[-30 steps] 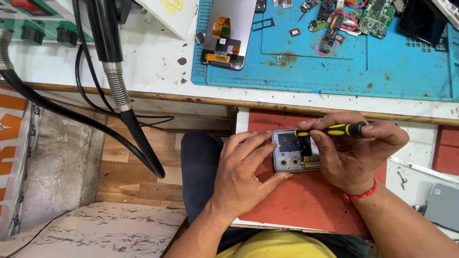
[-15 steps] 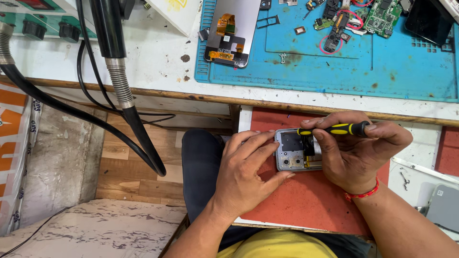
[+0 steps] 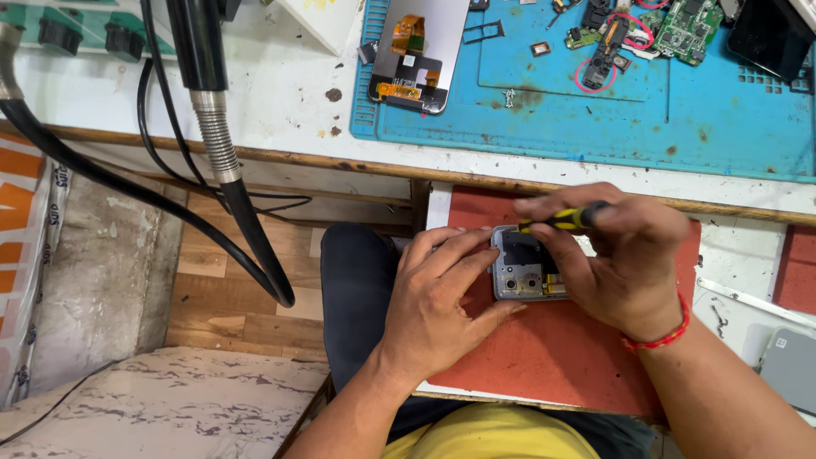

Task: The person disassembles a mobile phone using a screwdriver. They remove screws from the internal chassis, lift small components, and set the screws aside on a blue workspace.

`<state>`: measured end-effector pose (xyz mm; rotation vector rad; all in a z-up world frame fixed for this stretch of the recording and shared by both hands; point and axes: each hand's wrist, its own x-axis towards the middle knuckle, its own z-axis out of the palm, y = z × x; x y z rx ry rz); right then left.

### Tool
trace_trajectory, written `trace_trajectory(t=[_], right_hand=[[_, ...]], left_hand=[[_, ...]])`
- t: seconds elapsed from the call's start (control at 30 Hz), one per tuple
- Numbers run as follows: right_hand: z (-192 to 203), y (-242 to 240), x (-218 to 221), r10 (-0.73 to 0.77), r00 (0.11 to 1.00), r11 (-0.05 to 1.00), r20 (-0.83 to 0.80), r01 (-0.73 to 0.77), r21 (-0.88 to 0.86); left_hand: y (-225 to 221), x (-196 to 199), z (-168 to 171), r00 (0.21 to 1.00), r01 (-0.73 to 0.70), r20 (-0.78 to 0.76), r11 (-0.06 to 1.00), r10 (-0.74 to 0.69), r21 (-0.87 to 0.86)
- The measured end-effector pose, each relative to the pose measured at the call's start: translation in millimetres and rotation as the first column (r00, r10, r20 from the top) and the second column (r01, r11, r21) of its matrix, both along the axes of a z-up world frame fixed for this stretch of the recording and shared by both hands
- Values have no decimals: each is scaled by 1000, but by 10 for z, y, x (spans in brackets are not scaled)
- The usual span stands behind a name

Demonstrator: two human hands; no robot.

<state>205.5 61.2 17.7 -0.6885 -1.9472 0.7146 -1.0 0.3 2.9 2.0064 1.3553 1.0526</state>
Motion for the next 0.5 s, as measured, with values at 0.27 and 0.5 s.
trace_trajectory(t=[0.27, 0.5], right_hand=[[109, 79, -117, -198, 974, 978, 112, 190, 84], [129, 5, -141, -283, 959, 954, 17, 283, -98]], left_hand=[[-6, 0, -2, 1000, -19, 11, 999, 18, 38], [-25, -15, -40, 1000, -12, 20, 998, 11, 59]])
